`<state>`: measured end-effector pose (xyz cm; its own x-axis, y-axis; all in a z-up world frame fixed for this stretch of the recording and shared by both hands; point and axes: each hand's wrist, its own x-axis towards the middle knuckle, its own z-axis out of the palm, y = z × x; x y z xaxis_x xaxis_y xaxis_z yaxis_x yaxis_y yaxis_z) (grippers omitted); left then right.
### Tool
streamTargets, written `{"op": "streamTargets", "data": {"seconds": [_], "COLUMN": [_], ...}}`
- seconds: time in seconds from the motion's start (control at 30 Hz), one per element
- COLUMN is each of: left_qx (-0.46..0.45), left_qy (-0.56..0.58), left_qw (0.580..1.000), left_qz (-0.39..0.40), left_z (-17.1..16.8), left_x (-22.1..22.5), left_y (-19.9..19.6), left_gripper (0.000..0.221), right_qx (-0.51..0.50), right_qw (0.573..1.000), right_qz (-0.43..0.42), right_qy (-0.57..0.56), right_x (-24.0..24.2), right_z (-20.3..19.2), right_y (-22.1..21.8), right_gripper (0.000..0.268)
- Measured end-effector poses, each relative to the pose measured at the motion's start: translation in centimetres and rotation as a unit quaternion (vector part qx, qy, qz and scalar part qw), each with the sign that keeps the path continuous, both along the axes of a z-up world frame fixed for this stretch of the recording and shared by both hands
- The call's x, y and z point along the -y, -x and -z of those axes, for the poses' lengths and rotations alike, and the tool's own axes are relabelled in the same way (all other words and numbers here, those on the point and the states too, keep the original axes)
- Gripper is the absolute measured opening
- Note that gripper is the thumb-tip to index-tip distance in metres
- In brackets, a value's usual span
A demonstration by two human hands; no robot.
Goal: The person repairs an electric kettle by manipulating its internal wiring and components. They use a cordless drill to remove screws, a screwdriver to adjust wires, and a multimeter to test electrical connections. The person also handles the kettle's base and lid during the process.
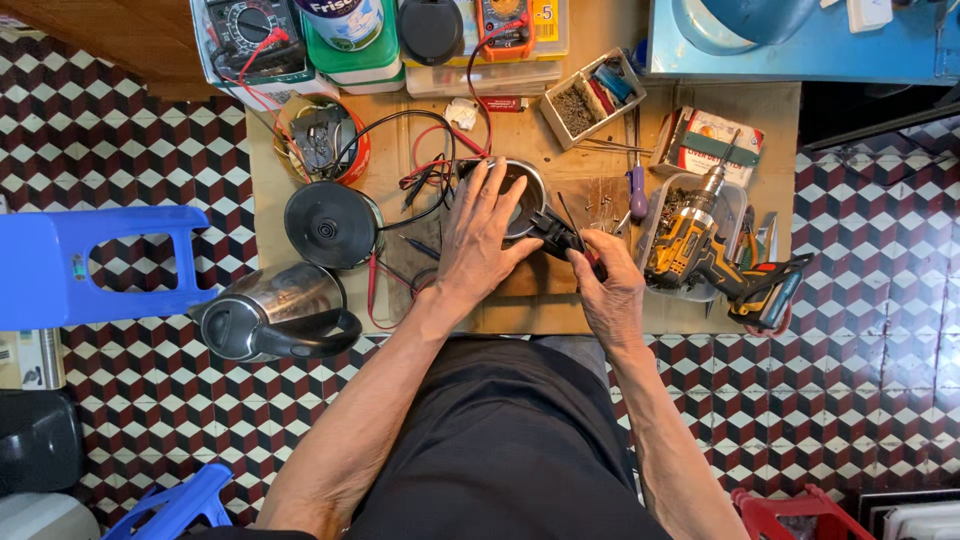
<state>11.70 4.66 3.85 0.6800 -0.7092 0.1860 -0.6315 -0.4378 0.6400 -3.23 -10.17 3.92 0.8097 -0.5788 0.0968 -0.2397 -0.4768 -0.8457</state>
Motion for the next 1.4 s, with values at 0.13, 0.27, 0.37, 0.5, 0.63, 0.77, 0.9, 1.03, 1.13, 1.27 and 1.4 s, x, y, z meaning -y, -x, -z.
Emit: {"op": "streamTargets", "data": {"seconds": [0.13, 0.27, 0.37, 0.5, 0.63, 0.77, 0.9, 1.03, 1.13, 1.27, 1.4], "left_qx": [0.031, 0.039, 0.053, 0.058, 0.054, 0.05, 0.049, 0.045, 0.044, 0.044, 0.032], "left_qy": [-0.007, -0.002, 0.004, 0.016, 0.029, 0.016, 0.024, 0.019, 0.012, 0.009, 0.023], "left_qw": [0.999, 0.999, 0.999, 0.998, 0.998, 0.999, 0.998, 0.999, 0.999, 0.999, 0.999], "left_qz": [0.007, 0.005, 0.009, 0.008, 0.005, 0.007, 0.007, 0.011, 0.01, 0.012, 0.023], "left_z": [0.6, 0.7, 0.7, 0.8, 1.0, 1.1, 1.2, 1.1, 1.2, 1.3, 1.0], "left_x": [-0.5, -0.3, -0.5, -0.6, -0.6, -0.5, -0.6, -0.6, -0.6, -0.7, -1.1], "left_y": [0.2, 0.4, 0.4, 0.6, 0.6, 0.6, 0.7, 0.6, 0.6, 0.6, 0.1], "left_gripper": [0.071, 0.051, 0.04, 0.038, 0.033, 0.024, 0.022, 0.022, 0.021, 0.027, 0.047], "right_qx": [-0.005, -0.052, -0.056, -0.05, -0.059, -0.065, -0.057, -0.008, 0.007, 0.004, 0.042], "right_qw": [0.995, 0.993, 0.993, 0.987, 0.985, 0.983, 0.982, 0.99, 0.997, 0.997, 0.99], "right_qz": [-0.025, -0.027, -0.045, -0.072, -0.074, -0.082, -0.091, -0.067, -0.034, -0.025, 0.082], "right_qy": [0.098, 0.103, 0.091, 0.132, 0.145, 0.147, 0.153, 0.126, 0.074, 0.069, -0.11], "right_x": [-0.2, -0.1, 0.2, 0.6, 0.4, 0.5, 0.8, 0.1, -0.4, -0.2, 0.3], "right_z": [-0.9, -1.7, -2.2, -2.6, -2.8, -2.9, -2.6, -2.2, -1.6, -0.5, 1.1], "right_y": [-0.2, -0.7, -0.7, -0.7, -0.8, -1.0, -1.0, -0.9, -0.9, -0.3, 0.4], "right_gripper": [0.029, 0.027, 0.026, 0.027, 0.026, 0.026, 0.025, 0.026, 0.027, 0.029, 0.034]}}
